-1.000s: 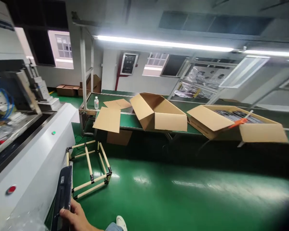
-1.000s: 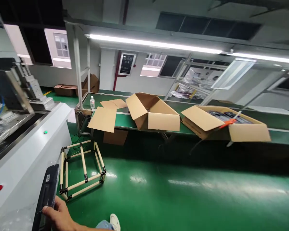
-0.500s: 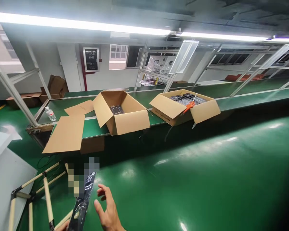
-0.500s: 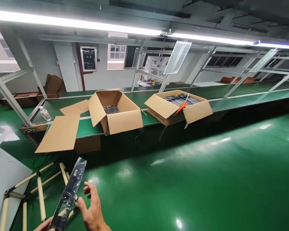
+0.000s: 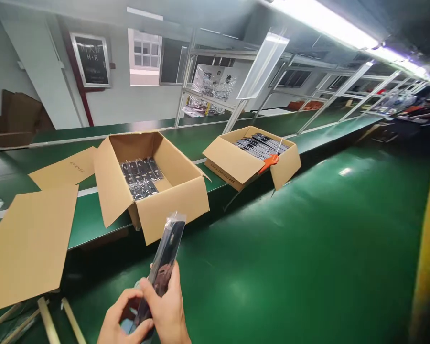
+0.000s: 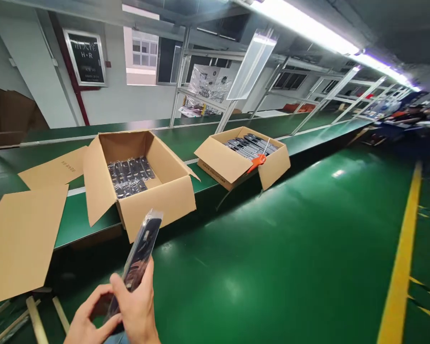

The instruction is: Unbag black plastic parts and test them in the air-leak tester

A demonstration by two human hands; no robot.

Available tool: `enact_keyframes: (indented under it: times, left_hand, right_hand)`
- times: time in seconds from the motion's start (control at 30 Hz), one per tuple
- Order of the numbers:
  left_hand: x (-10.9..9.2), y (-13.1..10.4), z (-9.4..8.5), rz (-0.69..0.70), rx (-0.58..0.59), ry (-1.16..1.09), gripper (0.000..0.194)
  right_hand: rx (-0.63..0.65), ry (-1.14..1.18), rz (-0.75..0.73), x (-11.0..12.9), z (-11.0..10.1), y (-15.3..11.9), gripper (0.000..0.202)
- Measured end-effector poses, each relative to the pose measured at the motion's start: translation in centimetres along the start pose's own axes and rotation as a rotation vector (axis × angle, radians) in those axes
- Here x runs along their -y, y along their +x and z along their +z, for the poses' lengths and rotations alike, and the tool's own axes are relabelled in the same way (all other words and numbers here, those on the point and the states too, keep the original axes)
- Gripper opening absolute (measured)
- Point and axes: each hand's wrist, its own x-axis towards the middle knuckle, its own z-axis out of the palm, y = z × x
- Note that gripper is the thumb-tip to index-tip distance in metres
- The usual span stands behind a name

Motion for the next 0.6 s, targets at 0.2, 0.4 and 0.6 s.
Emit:
enact_keyframes:
  times: [0.2,0.4,0.6]
  left_hand:
    - [-5.0,11.3,2.3,0.271,0.180,0.303,0.060]
    - [-3.8,15.4,-2.9,-0.221,0.423,0.728,0.036]
    - [4.8,12.4,-5.4,-0.747,0.361,0.960,0.049]
  right_hand:
    - [-0.133,-0.292,-0.040,9.0,-3.1,15.9,0.075]
    - [-0.002,-0.836,-0.130,14.4,-2.8,34.3,0.072]
    - [0.383,-1.288,0.244,8.4,1.4,47.1,0.067]
